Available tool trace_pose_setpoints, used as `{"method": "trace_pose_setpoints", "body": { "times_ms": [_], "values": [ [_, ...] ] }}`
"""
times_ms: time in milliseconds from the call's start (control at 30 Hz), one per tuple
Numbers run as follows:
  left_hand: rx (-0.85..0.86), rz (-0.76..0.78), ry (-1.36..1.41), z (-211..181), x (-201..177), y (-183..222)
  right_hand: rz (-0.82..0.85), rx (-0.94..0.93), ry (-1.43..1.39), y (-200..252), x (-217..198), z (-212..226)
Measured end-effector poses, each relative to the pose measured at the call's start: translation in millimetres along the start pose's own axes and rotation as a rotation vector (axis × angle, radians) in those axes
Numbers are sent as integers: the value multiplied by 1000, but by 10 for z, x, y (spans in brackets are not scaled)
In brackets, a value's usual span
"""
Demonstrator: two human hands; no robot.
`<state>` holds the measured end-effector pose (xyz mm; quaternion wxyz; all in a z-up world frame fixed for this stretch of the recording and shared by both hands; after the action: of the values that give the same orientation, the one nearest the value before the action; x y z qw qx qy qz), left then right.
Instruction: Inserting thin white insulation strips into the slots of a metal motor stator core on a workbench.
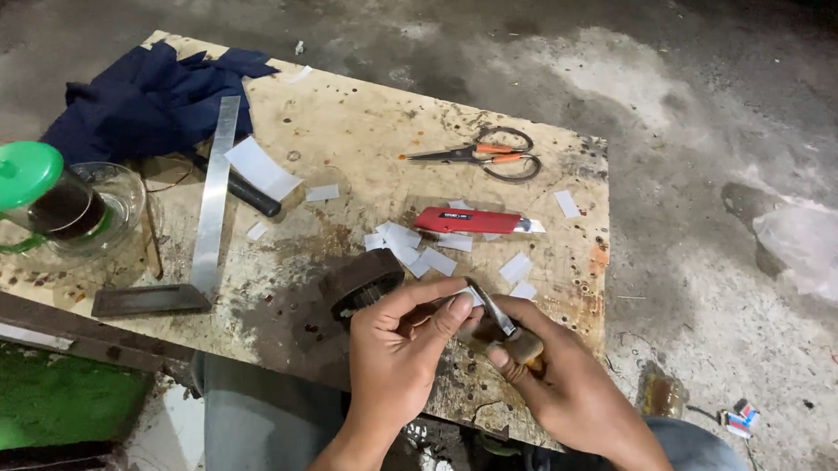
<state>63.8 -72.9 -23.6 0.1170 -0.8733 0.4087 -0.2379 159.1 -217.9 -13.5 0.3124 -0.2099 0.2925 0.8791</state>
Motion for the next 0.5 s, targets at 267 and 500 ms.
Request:
{"method": "trace_pose_setpoints", "body": {
  "times_ms": [267,500],
  "values": [
    [-27,15,-72,18,-19,23,16,-60,35,-10,-16,5],
    [-82,-91,-59,57,-7,21,-336,-215,45,-15,-22,105]
  ]
}}
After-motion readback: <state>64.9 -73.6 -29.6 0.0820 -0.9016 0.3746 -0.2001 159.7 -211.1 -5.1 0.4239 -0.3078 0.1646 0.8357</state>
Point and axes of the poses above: each hand's wrist, its own y-axis away from the middle knuckle, its own x-axis out of the palm, z = x × y, the point moved 6 cm from there along -y, towards the middle knuckle, and after that the axes turned 15 degrees about x, right-handed, at the moved point
